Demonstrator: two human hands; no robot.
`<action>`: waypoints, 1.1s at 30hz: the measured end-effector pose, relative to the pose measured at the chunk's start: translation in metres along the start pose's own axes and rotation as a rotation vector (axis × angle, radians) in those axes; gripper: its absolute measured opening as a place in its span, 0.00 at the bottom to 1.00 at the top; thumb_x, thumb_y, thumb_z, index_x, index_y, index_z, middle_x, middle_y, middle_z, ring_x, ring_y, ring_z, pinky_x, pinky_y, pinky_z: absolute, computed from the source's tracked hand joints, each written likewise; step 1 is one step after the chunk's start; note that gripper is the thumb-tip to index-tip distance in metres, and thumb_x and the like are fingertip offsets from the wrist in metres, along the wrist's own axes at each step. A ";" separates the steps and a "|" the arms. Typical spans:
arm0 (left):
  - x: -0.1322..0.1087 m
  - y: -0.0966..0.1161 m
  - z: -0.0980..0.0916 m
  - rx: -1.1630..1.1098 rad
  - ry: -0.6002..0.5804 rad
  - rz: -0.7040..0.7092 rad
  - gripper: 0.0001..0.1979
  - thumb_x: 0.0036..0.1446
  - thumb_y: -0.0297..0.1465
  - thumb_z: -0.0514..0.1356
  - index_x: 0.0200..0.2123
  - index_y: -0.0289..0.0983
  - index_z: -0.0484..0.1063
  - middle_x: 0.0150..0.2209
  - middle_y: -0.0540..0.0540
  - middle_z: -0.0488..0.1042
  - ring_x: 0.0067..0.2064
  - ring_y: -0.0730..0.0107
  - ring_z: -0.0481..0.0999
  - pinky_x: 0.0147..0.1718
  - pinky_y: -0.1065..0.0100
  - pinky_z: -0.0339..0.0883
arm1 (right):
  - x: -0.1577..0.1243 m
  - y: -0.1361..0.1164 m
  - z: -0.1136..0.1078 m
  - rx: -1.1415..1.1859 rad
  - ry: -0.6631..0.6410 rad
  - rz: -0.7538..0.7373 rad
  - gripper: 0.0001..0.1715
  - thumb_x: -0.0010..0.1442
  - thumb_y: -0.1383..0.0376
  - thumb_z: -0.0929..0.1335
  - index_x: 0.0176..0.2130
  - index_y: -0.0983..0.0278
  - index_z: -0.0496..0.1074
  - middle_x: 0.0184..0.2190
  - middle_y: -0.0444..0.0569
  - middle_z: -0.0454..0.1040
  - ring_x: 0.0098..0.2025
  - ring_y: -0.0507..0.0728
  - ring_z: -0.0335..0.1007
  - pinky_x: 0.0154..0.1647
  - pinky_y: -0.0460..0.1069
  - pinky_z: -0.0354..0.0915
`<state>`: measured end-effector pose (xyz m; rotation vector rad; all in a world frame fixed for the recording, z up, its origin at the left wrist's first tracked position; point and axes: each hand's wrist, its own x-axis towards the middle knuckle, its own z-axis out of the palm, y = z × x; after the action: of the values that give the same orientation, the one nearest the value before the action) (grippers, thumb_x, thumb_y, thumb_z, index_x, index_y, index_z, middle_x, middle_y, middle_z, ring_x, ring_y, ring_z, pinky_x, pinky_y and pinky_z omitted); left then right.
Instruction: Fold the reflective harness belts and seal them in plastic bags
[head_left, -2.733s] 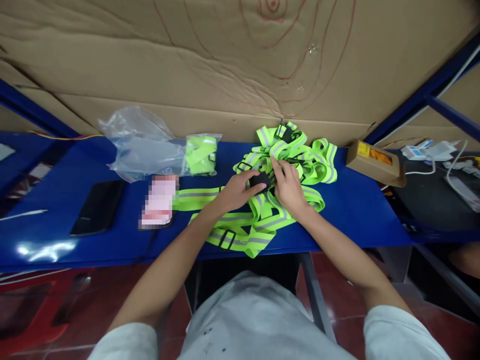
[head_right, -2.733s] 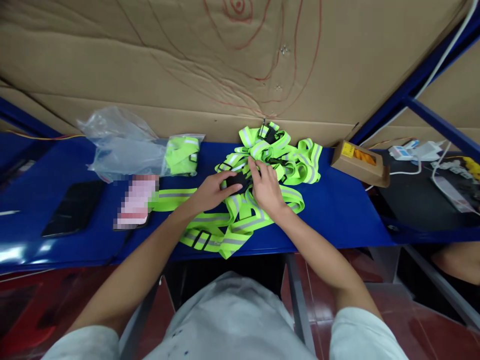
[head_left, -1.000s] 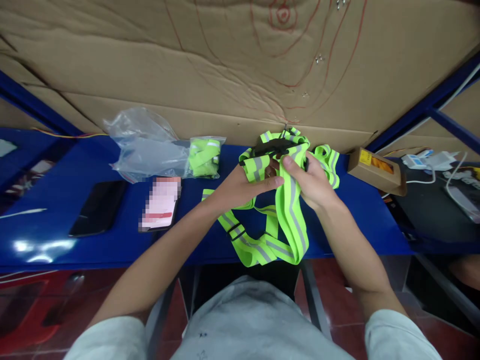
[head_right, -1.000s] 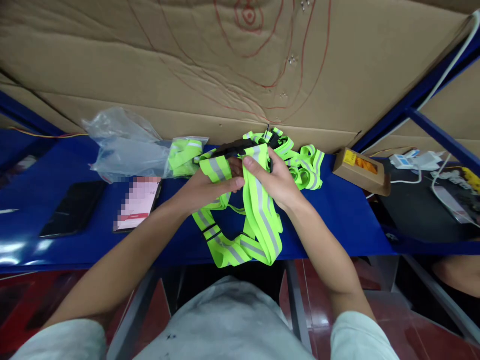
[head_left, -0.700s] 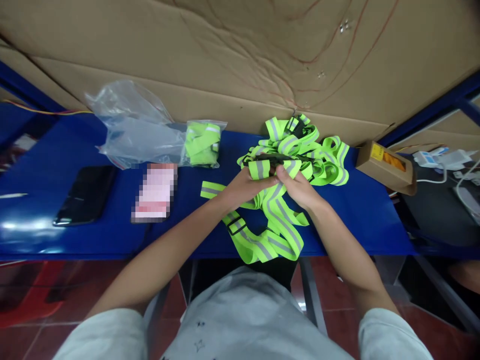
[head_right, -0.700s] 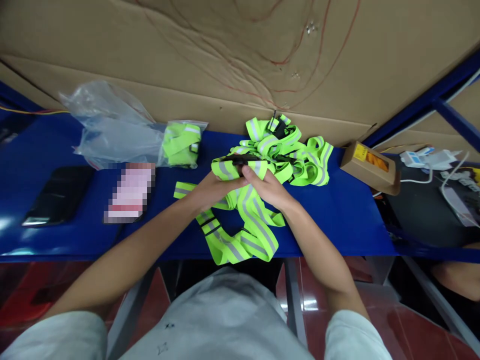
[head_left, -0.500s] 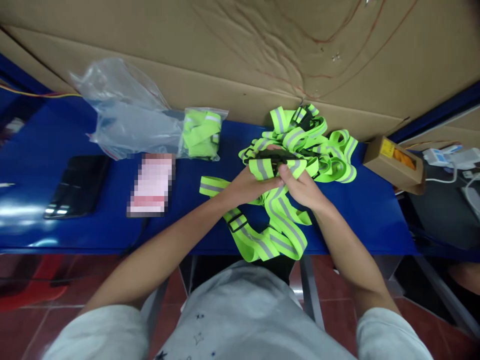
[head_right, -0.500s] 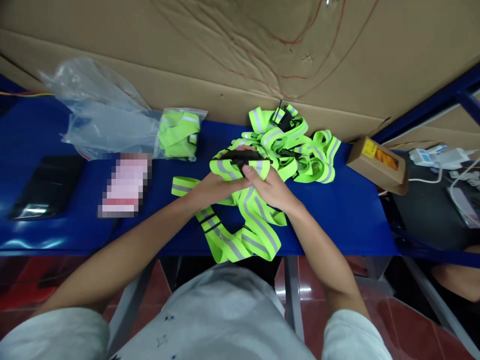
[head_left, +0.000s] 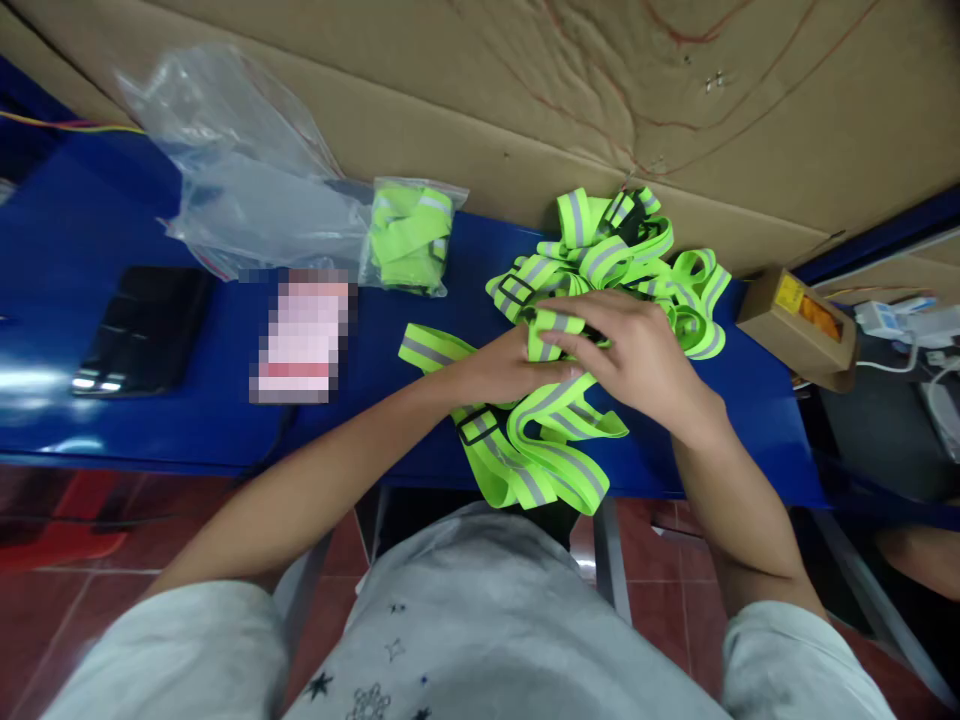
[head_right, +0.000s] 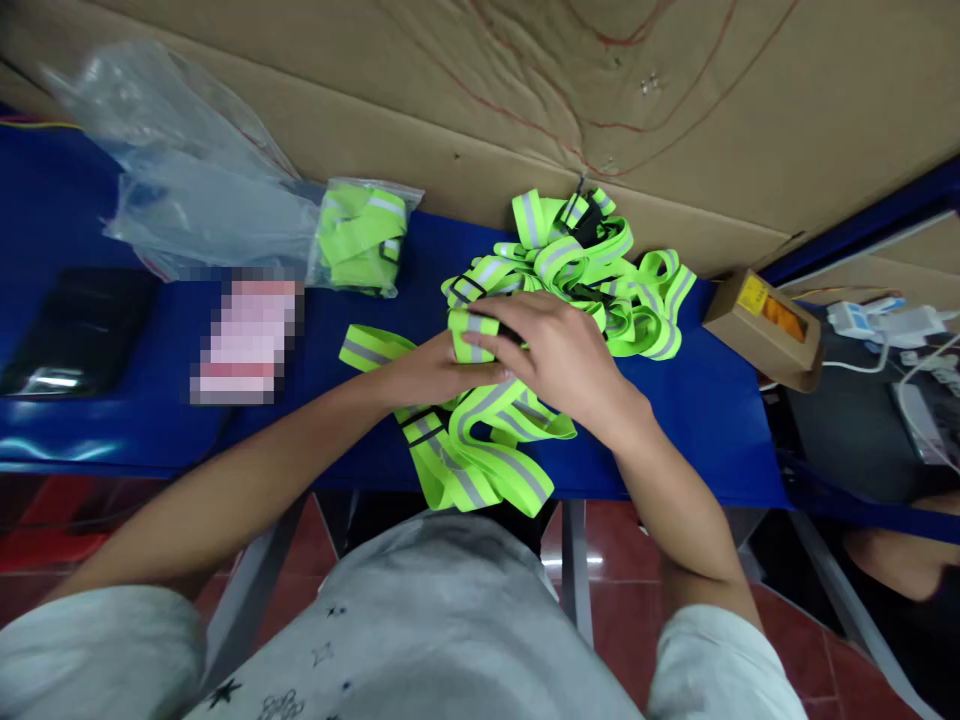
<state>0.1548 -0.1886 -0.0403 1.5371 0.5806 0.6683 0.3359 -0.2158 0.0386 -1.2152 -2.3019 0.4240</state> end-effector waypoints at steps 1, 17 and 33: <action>0.000 0.001 0.003 -0.108 -0.007 -0.025 0.18 0.57 0.40 0.69 0.46 0.35 0.79 0.45 0.42 0.82 0.50 0.53 0.81 0.55 0.53 0.75 | 0.002 0.002 0.004 0.006 0.044 0.023 0.24 0.73 0.48 0.66 0.49 0.62 0.81 0.42 0.51 0.83 0.45 0.63 0.80 0.52 0.56 0.72; -0.008 0.004 0.015 -0.512 -0.284 -0.226 0.15 0.54 0.34 0.74 0.45 0.37 0.81 0.45 0.41 0.84 0.46 0.57 0.85 0.48 0.59 0.80 | 0.001 0.040 0.015 0.457 0.164 0.352 0.29 0.58 0.41 0.77 0.47 0.57 0.74 0.32 0.43 0.77 0.34 0.56 0.76 0.32 0.49 0.72; -0.005 0.002 0.013 -0.599 -0.409 -0.150 0.07 0.59 0.28 0.66 0.41 0.34 0.80 0.41 0.42 0.84 0.45 0.63 0.84 0.51 0.61 0.77 | -0.031 0.008 0.003 -0.006 -0.174 0.067 0.33 0.71 0.50 0.69 0.66 0.65 0.70 0.59 0.56 0.79 0.59 0.64 0.78 0.60 0.55 0.74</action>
<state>0.1607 -0.2010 -0.0389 1.0103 0.1553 0.3487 0.3541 -0.2373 0.0232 -1.3077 -2.4132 0.5676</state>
